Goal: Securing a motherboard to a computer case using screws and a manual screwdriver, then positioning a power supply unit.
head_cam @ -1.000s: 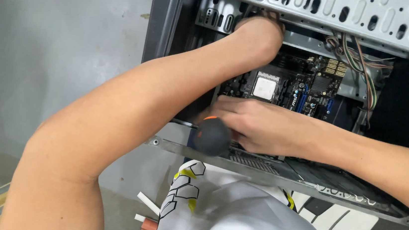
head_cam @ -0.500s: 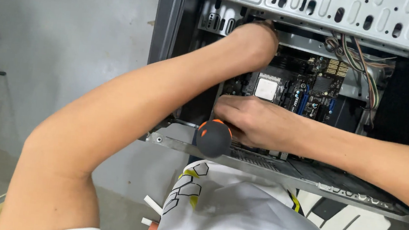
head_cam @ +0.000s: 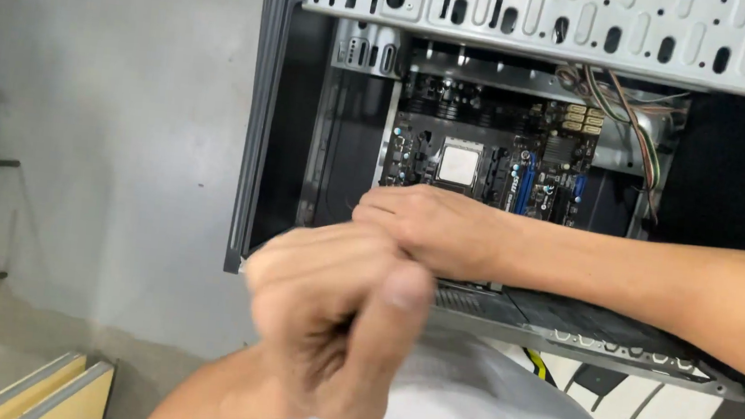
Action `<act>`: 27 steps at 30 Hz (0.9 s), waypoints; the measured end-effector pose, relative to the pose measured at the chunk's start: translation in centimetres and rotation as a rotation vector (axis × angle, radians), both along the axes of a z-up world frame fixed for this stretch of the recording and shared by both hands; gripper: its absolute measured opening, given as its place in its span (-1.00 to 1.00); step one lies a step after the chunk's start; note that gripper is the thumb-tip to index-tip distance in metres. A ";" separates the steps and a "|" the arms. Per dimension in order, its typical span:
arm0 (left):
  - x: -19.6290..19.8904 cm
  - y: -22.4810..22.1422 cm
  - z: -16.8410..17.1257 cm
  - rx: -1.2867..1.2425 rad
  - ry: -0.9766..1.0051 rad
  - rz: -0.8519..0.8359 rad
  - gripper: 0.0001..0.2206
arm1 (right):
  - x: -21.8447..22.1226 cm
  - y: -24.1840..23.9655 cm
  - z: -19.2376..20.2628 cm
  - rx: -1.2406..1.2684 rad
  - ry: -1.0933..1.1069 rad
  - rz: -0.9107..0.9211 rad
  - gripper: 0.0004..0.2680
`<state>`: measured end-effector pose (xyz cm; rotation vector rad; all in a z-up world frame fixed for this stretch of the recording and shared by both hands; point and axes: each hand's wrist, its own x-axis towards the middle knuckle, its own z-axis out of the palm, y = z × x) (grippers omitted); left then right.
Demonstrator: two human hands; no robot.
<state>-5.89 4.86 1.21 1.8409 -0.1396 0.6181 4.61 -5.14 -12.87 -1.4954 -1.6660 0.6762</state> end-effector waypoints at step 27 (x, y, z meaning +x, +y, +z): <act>0.5 1.3 -0.6 0.275 -0.062 0.062 -0.57 | 1.0 1.0 0.5 0.166 0.138 0.074 -0.79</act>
